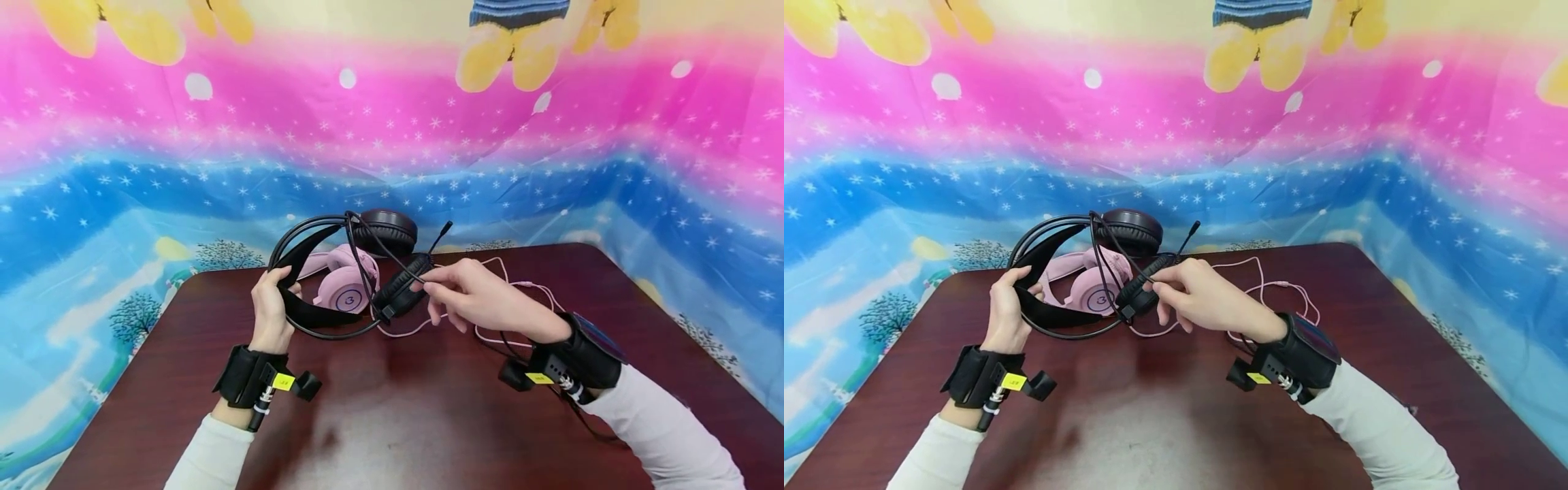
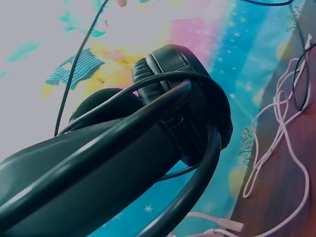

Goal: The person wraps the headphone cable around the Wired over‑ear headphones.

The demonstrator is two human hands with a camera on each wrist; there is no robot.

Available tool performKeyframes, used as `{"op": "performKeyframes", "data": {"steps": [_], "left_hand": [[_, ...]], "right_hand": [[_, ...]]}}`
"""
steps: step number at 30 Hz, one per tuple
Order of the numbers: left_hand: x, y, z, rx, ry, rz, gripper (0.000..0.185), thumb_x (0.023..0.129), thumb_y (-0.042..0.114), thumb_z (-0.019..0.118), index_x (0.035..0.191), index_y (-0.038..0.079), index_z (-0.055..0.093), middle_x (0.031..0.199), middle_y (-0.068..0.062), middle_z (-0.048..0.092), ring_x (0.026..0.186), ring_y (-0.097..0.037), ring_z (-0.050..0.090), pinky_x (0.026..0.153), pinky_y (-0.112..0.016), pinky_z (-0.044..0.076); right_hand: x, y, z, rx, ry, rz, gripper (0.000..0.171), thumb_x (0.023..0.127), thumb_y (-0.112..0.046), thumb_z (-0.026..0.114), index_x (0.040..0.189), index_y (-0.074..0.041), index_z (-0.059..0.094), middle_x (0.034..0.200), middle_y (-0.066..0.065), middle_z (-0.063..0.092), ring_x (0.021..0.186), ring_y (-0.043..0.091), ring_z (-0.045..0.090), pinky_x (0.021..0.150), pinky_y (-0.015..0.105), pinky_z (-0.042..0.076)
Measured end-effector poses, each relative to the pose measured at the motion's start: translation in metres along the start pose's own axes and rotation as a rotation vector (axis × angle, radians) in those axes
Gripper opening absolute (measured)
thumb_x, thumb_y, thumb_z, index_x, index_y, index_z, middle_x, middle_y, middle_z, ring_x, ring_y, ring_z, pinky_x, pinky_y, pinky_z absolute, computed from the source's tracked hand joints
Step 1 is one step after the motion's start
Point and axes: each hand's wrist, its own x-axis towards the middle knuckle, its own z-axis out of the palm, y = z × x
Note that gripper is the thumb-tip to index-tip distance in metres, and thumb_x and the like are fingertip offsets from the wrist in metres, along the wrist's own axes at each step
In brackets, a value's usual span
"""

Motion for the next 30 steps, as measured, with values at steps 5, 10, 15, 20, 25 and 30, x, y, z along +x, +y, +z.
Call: {"op": "performKeyframes", "data": {"steps": [5, 10, 15, 20, 25, 30], "left_hand": [[0.002, 0.002, 0.001, -0.064, 0.042, 0.018, 0.016, 0.111, 0.014, 0.044, 0.124, 0.012, 0.052, 0.118, -0.001, 0.047, 0.064, -0.003, 0.048, 0.072, -0.018, 0.04], [0.003, 0.003, 0.001, -0.119, 0.046, -0.002, 0.014, 0.112, 0.012, 0.042, 0.123, 0.012, 0.051, 0.093, 0.005, 0.051, 0.058, -0.004, 0.043, 0.067, -0.019, 0.037], [0.005, 0.004, -0.003, -0.159, 0.06, -0.03, 0.017, 0.113, 0.013, 0.04, 0.126, 0.012, 0.05, 0.06, 0.008, 0.041, 0.053, -0.006, 0.037, 0.064, -0.02, 0.034], [0.006, 0.007, -0.007, -0.216, 0.088, -0.034, 0.016, 0.113, 0.014, 0.04, 0.126, 0.011, 0.049, 0.069, 0.006, 0.044, 0.054, -0.007, 0.033, 0.063, -0.021, 0.03], [0.005, 0.01, -0.009, -0.274, 0.068, -0.036, 0.025, 0.114, 0.014, 0.037, 0.138, 0.01, 0.042, 0.076, 0.004, 0.036, 0.057, -0.007, 0.027, 0.065, -0.023, 0.022], [0.007, 0.01, -0.007, -0.333, 0.11, -0.001, 0.013, 0.113, 0.012, 0.039, 0.124, 0.009, 0.044, 0.082, 0.003, 0.042, 0.056, -0.005, 0.032, 0.062, -0.02, 0.028]], "right_hand": [[-0.006, 0.008, 0.007, 0.066, 0.0, -0.012, 0.031, 0.114, -0.007, 0.047, 0.129, 0.01, 0.068, 0.074, 0.005, 0.067, 0.05, 0.007, 0.05, 0.044, 0.024, 0.034], [-0.013, 0.014, 0.013, 0.128, 0.015, -0.061, 0.03, 0.114, -0.004, 0.045, 0.126, 0.011, 0.069, 0.072, 0.002, 0.062, 0.049, 0.002, 0.043, 0.046, 0.023, 0.033], [-0.024, 0.019, 0.014, 0.117, 0.049, -0.083, 0.029, 0.114, -0.004, 0.047, 0.124, 0.007, 0.072, 0.067, -0.009, 0.042, 0.055, 0.002, 0.031, 0.051, 0.025, 0.026], [-0.035, 0.031, 0.011, 0.185, 0.045, -0.079, 0.032, 0.116, -0.009, 0.046, 0.126, 0.009, 0.071, 0.064, -0.004, 0.027, 0.055, 0.011, 0.021, 0.05, 0.03, 0.022], [-0.049, 0.044, 0.011, 0.257, 0.014, -0.096, 0.035, 0.118, -0.011, 0.043, 0.128, 0.013, 0.068, 0.065, 0.007, 0.027, 0.053, 0.018, 0.021, 0.047, 0.033, 0.024], [-0.063, 0.056, 0.019, 0.303, -0.045, -0.138, 0.037, 0.119, -0.01, 0.04, 0.132, 0.013, 0.066, 0.066, 0.011, 0.032, 0.052, 0.019, 0.028, 0.046, 0.031, 0.029]]}}
